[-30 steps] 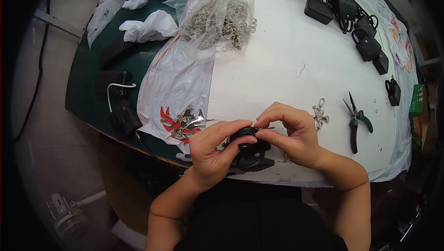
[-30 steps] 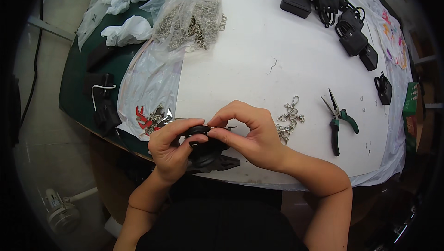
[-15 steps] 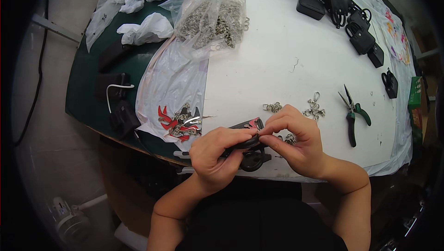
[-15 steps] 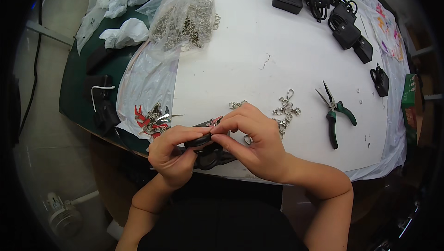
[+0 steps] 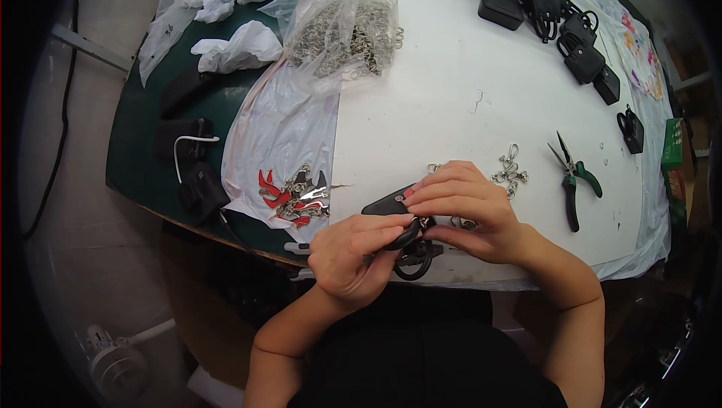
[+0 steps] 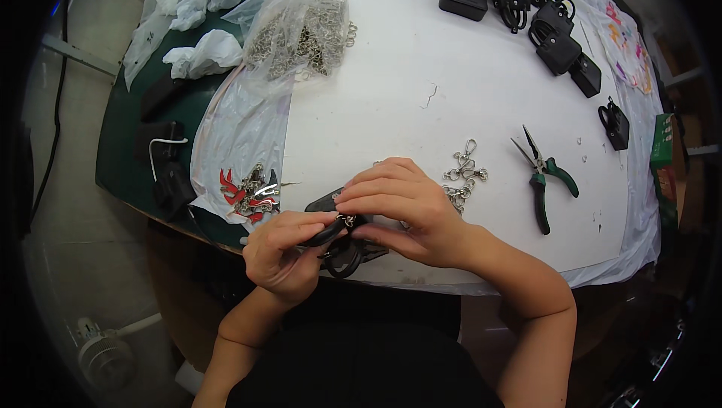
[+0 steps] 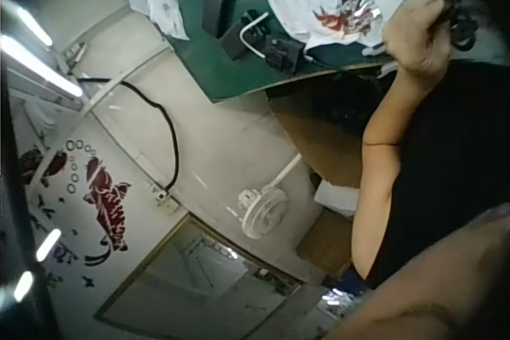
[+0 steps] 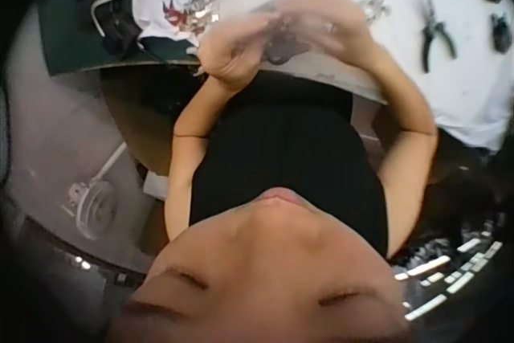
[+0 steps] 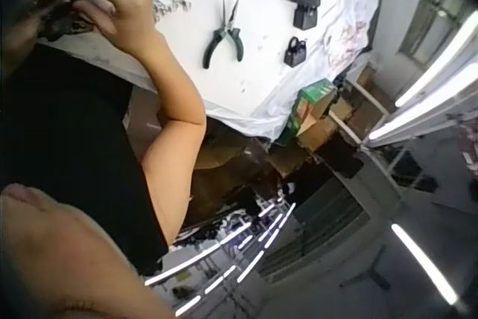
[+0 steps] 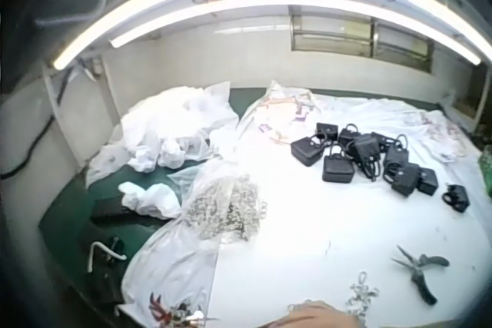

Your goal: The person attaches metal rings and chains to several black plastic electronic devices using pliers to secure the metal links together.

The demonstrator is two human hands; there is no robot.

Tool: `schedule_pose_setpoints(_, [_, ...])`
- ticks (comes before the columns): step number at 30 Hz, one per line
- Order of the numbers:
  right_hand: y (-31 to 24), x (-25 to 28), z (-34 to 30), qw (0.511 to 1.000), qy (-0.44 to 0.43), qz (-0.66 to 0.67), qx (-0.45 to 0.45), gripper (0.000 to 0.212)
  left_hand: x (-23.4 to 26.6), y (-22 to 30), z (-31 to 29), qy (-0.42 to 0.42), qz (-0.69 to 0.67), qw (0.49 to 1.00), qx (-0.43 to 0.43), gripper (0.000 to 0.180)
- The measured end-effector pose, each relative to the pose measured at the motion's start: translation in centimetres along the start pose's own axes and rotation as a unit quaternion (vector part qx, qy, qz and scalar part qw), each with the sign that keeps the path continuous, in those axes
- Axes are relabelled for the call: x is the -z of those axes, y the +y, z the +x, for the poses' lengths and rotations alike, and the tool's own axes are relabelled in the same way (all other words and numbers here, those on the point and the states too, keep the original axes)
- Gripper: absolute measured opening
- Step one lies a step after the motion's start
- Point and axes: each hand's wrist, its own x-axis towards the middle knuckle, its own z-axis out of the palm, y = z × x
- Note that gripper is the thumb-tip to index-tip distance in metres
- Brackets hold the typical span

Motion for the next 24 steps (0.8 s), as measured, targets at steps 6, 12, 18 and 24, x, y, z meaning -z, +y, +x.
schedule_pose_setpoints(6, [-3.1, 1.1, 0.4, 0.976, 0.019, -0.214, 0.043, 0.023, 0.4, -0.3, 0.4, -0.012, 0.036, 0.998, -0.048, 0.03])
schedule_pose_setpoints(12, [-3.3, -0.4, -0.1, 0.992, 0.093, -0.008, -0.088, 0.019, 0.3, 0.2, 0.6, -0.01, 0.046, 0.996, -0.079, 0.026])
schedule_pose_setpoints(18, [-3.5, -1.4, 0.0, 0.994, 0.065, -0.059, -0.062, 0.02, 0.7, 0.2, 0.4, -0.033, 0.051, 0.994, -0.089, 0.026])
schedule_pose_setpoints(24, [-4.6, 0.7, 0.4, 0.986, 0.009, -0.164, -0.036, 0.022, 5.8, 2.0, -1.3, -0.272, 0.245, 0.923, 0.119, 0.045])
